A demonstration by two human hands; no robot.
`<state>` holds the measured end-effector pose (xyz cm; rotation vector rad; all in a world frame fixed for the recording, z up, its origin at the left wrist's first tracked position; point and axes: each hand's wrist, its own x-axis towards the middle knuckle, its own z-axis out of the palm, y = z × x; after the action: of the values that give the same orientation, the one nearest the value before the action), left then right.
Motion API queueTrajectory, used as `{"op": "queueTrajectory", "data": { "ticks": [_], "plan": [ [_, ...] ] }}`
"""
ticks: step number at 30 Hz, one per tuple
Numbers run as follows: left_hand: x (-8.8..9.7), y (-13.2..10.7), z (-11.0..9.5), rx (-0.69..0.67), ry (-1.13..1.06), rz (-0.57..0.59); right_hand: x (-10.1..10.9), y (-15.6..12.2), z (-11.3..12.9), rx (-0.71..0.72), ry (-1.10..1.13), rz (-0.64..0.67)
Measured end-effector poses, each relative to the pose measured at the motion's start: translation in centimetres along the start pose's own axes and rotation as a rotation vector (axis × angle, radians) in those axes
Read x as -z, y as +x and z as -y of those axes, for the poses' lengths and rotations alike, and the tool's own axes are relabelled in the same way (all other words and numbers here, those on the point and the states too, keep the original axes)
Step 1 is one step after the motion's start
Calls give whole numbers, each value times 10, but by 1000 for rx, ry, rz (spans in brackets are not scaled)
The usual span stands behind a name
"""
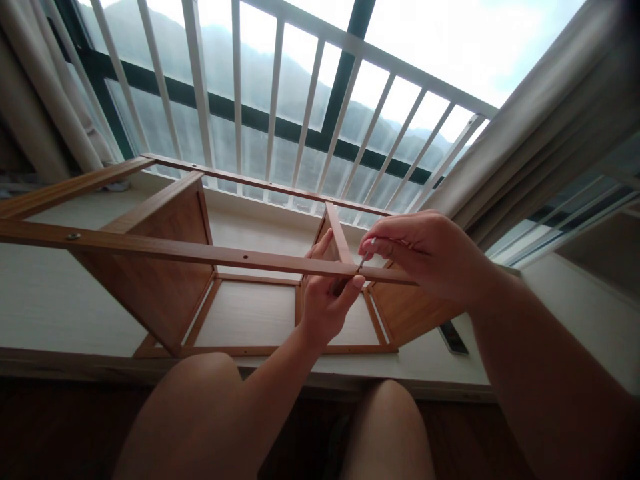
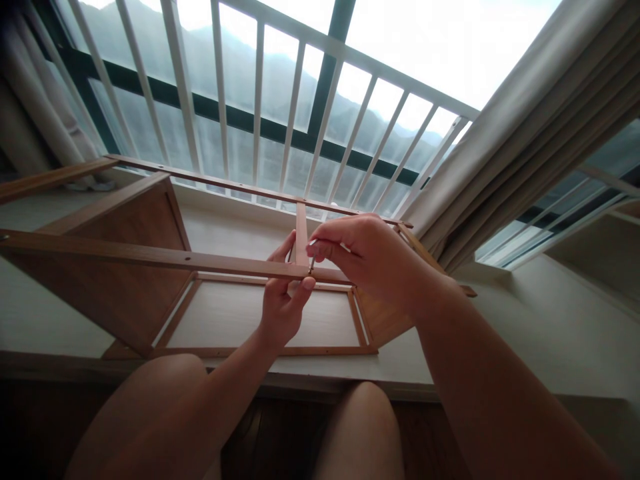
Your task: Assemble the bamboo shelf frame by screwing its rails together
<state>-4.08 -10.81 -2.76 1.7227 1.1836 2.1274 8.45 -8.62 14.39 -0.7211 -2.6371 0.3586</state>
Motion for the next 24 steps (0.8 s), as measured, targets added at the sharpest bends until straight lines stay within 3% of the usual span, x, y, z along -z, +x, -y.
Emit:
{"op": "queueTrajectory", "data": {
  "ticks": [4,9,16,19,24],
  "plan": [
    [0,1,0,-4,-11,2,-5,-2,7,-37,-102,-73],
    [0,1,1,-23,-20,-8,-24,-6,14,-230,-117,-290],
    [1,1,0,-5,-30,-9,-53,-9,15,-301,-69,-585],
    [1,2,0,-15,-29,-13,-51,-9,14,-265,-17,-581],
    [1,2,0,-14,2,-16,-36,-12,8,-219,130,-381]
  ]
}}
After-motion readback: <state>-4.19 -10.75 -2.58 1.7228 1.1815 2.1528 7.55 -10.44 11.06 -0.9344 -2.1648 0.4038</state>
